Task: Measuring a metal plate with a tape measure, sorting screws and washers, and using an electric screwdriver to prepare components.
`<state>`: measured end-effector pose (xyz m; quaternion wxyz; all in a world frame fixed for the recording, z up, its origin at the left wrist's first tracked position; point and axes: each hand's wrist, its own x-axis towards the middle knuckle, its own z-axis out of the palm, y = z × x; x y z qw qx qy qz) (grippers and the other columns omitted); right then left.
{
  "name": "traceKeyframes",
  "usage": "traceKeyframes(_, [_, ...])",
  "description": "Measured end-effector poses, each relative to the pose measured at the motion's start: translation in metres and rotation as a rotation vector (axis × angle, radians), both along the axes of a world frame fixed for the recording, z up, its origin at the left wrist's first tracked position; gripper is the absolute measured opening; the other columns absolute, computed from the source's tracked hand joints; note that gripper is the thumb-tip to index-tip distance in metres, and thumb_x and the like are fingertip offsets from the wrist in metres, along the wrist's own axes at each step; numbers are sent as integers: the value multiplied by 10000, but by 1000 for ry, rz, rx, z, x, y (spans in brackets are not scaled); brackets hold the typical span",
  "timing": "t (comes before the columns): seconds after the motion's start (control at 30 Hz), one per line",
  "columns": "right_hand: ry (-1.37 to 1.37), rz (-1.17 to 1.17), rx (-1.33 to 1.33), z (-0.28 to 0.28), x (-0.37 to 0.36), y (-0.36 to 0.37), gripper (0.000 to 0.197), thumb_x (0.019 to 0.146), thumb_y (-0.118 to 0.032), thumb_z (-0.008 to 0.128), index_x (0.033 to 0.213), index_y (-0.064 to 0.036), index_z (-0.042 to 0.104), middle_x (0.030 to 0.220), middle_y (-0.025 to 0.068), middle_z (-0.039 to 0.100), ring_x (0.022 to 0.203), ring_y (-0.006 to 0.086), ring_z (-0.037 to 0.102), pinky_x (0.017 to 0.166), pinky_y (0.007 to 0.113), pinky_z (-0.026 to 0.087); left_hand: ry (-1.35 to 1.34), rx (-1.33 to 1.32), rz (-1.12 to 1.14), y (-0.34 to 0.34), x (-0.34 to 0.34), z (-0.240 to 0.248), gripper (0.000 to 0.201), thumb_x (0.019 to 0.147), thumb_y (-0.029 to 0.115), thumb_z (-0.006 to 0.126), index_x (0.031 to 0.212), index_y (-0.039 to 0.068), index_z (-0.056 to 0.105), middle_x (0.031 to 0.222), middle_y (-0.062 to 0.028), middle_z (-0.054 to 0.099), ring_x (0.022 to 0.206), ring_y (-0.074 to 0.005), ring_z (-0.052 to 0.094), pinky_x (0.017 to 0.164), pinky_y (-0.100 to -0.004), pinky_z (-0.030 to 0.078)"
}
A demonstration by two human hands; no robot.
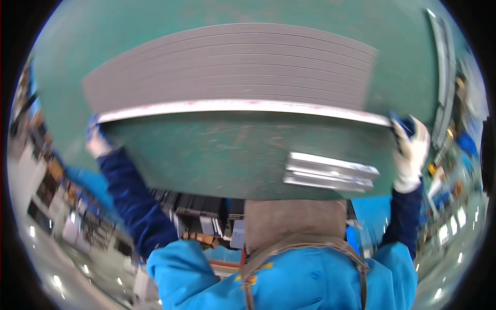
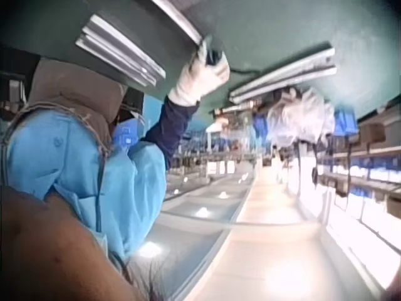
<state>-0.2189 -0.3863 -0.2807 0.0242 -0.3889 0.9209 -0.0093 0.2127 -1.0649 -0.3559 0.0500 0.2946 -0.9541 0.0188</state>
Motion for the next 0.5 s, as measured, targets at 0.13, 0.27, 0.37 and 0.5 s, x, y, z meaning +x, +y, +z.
traceKeyframes(0.13, [6, 150, 13, 2, 0, 1, 393, 722, -128, 749, 1106, -192, 688, 1058, 128, 627, 905, 290, 604, 830, 379, 478, 141, 390, 374, -43, 30, 21, 355, 966, 188, 548, 1257, -5, 606, 1239, -103, 636, 1050, -201, 622, 955, -276, 469])
traceKeyframes(0.27, [9, 84, 125, 8, -6, 18, 493, 690, -125, 739, 1146, -300, 667, 1143, 104, 598, 964, 288, 593, 858, 391, 476, 78, 641, 672, 46, -92, 52, 410, 965, 267, 574, 1260, -17, 595, 1224, -111, 636, 1042, -195, 621, 928, -271, 477])
traceKeyframes(0.37, [-17, 67, 137, 4, -6, 20, 541, 684, -123, 736, 1172, -340, 652, 1174, 92, 588, 990, 287, 588, 874, 398, 477, 37, 602, 658, 44, -96, 56, 426, 966, 283, 557, 1269, -15, 587, 1237, -112, 630, 1060, -199, 612, 939, -276, 469])
traceKeyframes(0.5, [-19, 80, 157, 7, -10, 16, 573, 698, -121, 737, 1210, -355, 627, 1179, 77, 586, 1007, 285, 584, 897, 408, 482, -2, 556, 653, 37, -97, 53, 447, 968, 304, 535, 1281, -11, 577, 1254, -115, 621, 1084, -205, 602, 953, -282, 459])
